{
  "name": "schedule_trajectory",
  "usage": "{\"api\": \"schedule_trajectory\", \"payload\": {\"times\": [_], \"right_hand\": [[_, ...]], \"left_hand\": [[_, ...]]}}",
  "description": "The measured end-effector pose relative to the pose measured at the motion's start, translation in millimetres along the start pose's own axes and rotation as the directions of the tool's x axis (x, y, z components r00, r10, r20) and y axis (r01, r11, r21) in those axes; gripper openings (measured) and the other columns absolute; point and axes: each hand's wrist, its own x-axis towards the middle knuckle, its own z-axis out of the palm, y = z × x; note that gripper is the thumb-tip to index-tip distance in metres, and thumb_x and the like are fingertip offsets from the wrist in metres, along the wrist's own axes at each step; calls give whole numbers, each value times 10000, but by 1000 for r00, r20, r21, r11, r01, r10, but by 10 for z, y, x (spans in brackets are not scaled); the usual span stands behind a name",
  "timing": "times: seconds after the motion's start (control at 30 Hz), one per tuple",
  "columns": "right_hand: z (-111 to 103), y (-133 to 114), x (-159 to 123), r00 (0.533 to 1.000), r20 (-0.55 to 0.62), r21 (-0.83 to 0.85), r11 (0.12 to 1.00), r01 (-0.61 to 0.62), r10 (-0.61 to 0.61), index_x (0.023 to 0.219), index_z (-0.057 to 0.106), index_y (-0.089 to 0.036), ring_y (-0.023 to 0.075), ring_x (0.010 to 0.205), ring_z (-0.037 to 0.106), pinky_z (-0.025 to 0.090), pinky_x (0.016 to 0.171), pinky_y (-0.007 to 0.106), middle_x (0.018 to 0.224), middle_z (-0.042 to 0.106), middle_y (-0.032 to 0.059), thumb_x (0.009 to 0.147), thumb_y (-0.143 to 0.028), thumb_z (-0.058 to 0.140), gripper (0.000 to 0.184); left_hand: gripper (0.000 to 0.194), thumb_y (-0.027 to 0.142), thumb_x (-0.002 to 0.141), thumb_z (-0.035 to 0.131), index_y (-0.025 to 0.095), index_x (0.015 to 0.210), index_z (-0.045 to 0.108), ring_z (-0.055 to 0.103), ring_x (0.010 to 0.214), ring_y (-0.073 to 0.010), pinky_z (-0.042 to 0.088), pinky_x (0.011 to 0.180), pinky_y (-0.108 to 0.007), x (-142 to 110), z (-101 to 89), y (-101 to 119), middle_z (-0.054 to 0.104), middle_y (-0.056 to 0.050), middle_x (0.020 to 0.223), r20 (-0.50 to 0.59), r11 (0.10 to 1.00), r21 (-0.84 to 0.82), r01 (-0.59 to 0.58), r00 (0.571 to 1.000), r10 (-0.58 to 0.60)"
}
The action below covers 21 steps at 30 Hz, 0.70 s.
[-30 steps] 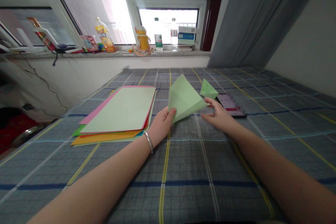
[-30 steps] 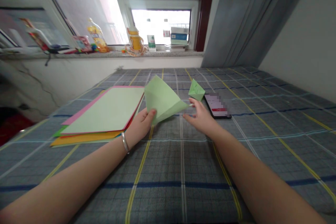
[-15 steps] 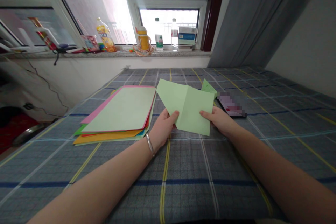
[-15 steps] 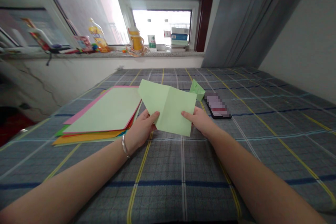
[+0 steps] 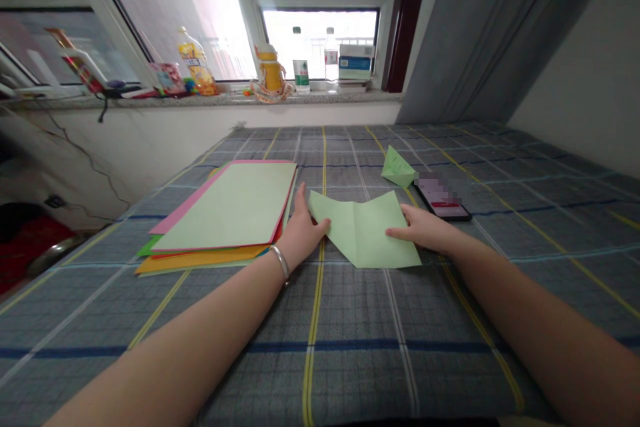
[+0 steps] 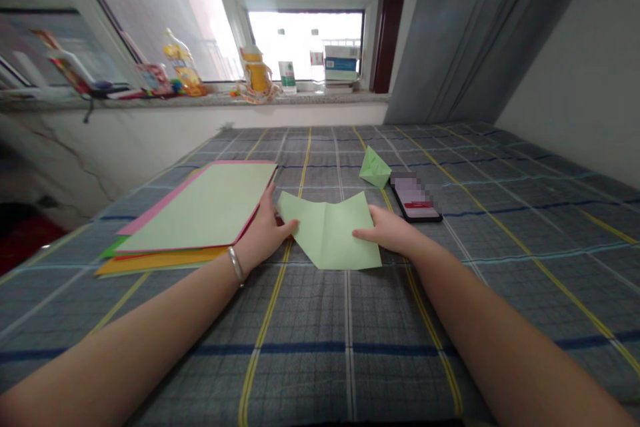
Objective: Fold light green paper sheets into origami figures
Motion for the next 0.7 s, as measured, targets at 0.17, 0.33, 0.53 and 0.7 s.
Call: {"api": "schedule_trajectory", "payload": {"times": [0.17, 0.33, 0.53, 0.7], "right_hand": [[64, 53, 28, 985, -139, -179, 981, 75, -101, 1322, 465, -182, 219, 699, 667, 497, 589, 300, 865, 716, 78, 667, -309, 743, 722], [5, 26, -8, 985, -80, -267, 955, 127, -153, 1396, 414, -189, 232, 853, 658, 506, 704, 318, 1056, 685, 104, 702, -343, 697, 766], [-227, 39, -99, 969, 145, -324, 916, 239, -202, 1217, 616, -251, 120, 601, 586, 468, 551, 227, 952, 673, 37, 714, -96, 532, 533], [-303, 127, -116, 966, 167, -337, 910, 243, -196, 1275, 575, -272, 90, 591, 565, 499, 547, 221, 1119, 580, 77, 674, -110, 622, 624]], "left_hand": [[613, 266, 738, 643, 183, 1323, 479, 187, 1380, -409, 256, 1080, -575, -116, 13, 171, 268, -166, 1472, 3, 889, 453, -62, 998, 69], [460, 396, 909, 454, 238, 1339, 483, 163, 1405, -357, 181, 1105, -593, -180, -4, 293, 404, -81, 1454, 431, 790, 470, -393, 884, 183], [559, 452, 922, 408, 236, 1433, 343, 241, 1389, -335, 191, 1103, -583, -183, -9, 346, 316, -77, 1509, 558, 787, 431, -442, 816, 152], [592, 523, 899, 403, 300, 1441, 317, 172, 1392, -419, 146, 1014, -735, -215, 6, 390, 265, -74, 1530, 485, 787, 529, -319, 874, 29]]}}
